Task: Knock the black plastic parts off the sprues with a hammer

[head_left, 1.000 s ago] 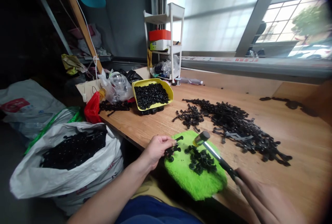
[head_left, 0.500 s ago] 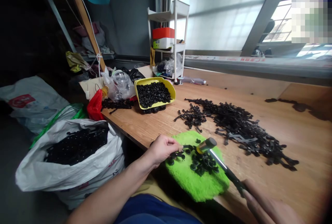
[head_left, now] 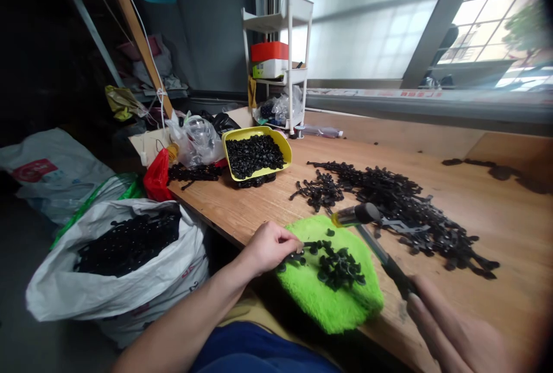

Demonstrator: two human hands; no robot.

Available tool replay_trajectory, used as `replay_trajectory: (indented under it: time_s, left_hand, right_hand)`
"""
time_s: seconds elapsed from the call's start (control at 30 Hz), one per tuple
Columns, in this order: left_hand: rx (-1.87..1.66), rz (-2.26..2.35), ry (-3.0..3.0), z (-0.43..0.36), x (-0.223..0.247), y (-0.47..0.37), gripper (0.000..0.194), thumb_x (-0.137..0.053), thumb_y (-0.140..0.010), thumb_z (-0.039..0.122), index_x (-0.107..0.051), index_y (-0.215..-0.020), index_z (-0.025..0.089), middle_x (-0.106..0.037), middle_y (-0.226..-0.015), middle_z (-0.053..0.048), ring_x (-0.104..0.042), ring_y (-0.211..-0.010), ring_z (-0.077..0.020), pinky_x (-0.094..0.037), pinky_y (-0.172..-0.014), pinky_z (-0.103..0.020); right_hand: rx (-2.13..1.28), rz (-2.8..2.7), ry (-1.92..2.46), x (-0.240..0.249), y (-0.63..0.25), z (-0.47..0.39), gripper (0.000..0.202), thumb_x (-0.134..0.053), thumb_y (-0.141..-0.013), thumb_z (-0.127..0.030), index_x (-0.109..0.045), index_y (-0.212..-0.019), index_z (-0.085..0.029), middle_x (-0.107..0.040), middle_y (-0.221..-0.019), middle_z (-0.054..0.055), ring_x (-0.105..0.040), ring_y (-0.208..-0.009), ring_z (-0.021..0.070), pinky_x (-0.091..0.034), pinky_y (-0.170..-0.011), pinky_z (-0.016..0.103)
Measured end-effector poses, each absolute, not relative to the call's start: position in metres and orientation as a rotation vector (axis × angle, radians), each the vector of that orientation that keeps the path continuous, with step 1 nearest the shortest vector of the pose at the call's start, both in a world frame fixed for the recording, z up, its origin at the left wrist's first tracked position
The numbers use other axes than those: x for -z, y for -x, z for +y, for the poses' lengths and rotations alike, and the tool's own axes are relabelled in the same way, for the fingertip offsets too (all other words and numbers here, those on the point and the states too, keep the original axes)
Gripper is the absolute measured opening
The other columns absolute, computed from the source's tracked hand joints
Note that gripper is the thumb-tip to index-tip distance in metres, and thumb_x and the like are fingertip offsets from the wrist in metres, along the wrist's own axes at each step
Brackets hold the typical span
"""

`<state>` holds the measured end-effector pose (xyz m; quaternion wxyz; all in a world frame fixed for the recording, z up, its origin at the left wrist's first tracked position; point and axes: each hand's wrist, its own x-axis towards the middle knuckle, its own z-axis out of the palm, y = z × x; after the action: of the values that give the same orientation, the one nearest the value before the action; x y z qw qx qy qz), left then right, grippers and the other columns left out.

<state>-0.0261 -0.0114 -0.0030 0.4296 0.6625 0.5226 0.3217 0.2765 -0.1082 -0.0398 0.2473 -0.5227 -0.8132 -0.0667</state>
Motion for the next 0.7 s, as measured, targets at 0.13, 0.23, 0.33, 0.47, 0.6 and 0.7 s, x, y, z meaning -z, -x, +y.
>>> replay_trajectory:
  time_s: [0.13, 0.23, 0.33, 0.47, 0.6, 0.7]
  left_hand:
    - [-0.746, 1.307, -1.842, -0.009, -0.011, 0.029, 0.025, -0.056, -0.067, 0.032, -0.069, -0.060, 0.012, -0.057, -0.051, 0.000, -0.042, -0.048, -0.0087, -0.025, -0.044, -0.019]
    - [-0.671, 1.301, -1.932, -0.006, -0.017, 0.028, 0.024, -0.054, -0.068, 0.029, -0.069, -0.062, 0.013, -0.056, -0.051, 0.001, -0.041, -0.048, -0.0082, -0.025, -0.045, -0.019]
    - [-0.642, 1.293, -2.015, -0.004, -0.019, 0.028, 0.025, -0.052, -0.069, 0.028, -0.068, -0.058, 0.012, -0.052, -0.049, 0.001, -0.039, -0.048, -0.0074, -0.024, -0.046, -0.018]
    - [-0.627, 1.297, -2.055, -0.002, -0.020, 0.029, 0.027, -0.052, -0.069, 0.028, -0.064, -0.051, 0.011, -0.045, -0.044, 0.002, -0.035, -0.046, -0.0068, -0.020, -0.044, -0.019]
    - [-0.631, 1.266, -1.991, 0.001, -0.018, 0.030, 0.025, -0.054, -0.068, 0.028, -0.063, -0.051, 0.011, -0.044, -0.044, 0.002, -0.034, -0.045, -0.0067, -0.020, -0.043, -0.019]
    - [-0.643, 1.238, -1.896, 0.002, -0.010, 0.030, 0.025, -0.055, -0.067, 0.029, -0.063, -0.052, 0.011, -0.044, -0.044, 0.003, -0.033, -0.045, -0.0064, -0.018, -0.043, -0.019]
  right_hand:
    - [-0.153, -2.209, 1.645, 0.019, -0.247, -0.094, 0.033, -0.030, -0.090, -0.043, -0.052, -0.107, -0.026, -0.064, -0.084, 0.005, -0.061, -0.073, 0.0252, -0.048, -0.051, 0.030]
    - [-0.091, -2.079, 1.662, 0.012, -0.228, -0.093, 0.033, -0.031, -0.088, -0.047, -0.055, -0.093, -0.025, -0.061, -0.067, 0.004, -0.059, -0.060, 0.0243, -0.044, -0.045, 0.029]
    - [-0.044, -2.015, 1.678, 0.009, -0.219, -0.096, 0.033, -0.031, -0.087, -0.048, -0.054, -0.087, -0.025, -0.056, -0.058, 0.003, -0.056, -0.052, 0.0229, -0.041, -0.043, 0.028]
    - [-0.116, -2.058, 1.708, 0.010, -0.217, -0.098, 0.031, -0.032, -0.087, -0.048, -0.052, -0.083, -0.025, -0.053, -0.055, 0.001, -0.054, -0.050, 0.0217, -0.038, -0.043, 0.027]
    - [-0.341, -2.225, 1.724, 0.007, -0.222, -0.098, 0.032, -0.027, -0.090, -0.048, -0.048, -0.085, -0.025, -0.052, -0.056, 0.000, -0.054, -0.051, 0.0208, -0.038, -0.045, 0.028]
    - [-0.391, -2.237, 1.658, 0.003, -0.233, -0.100, 0.033, -0.021, -0.093, -0.046, -0.046, -0.100, -0.025, -0.061, -0.077, 0.003, -0.059, -0.071, 0.0216, -0.040, -0.047, 0.026]
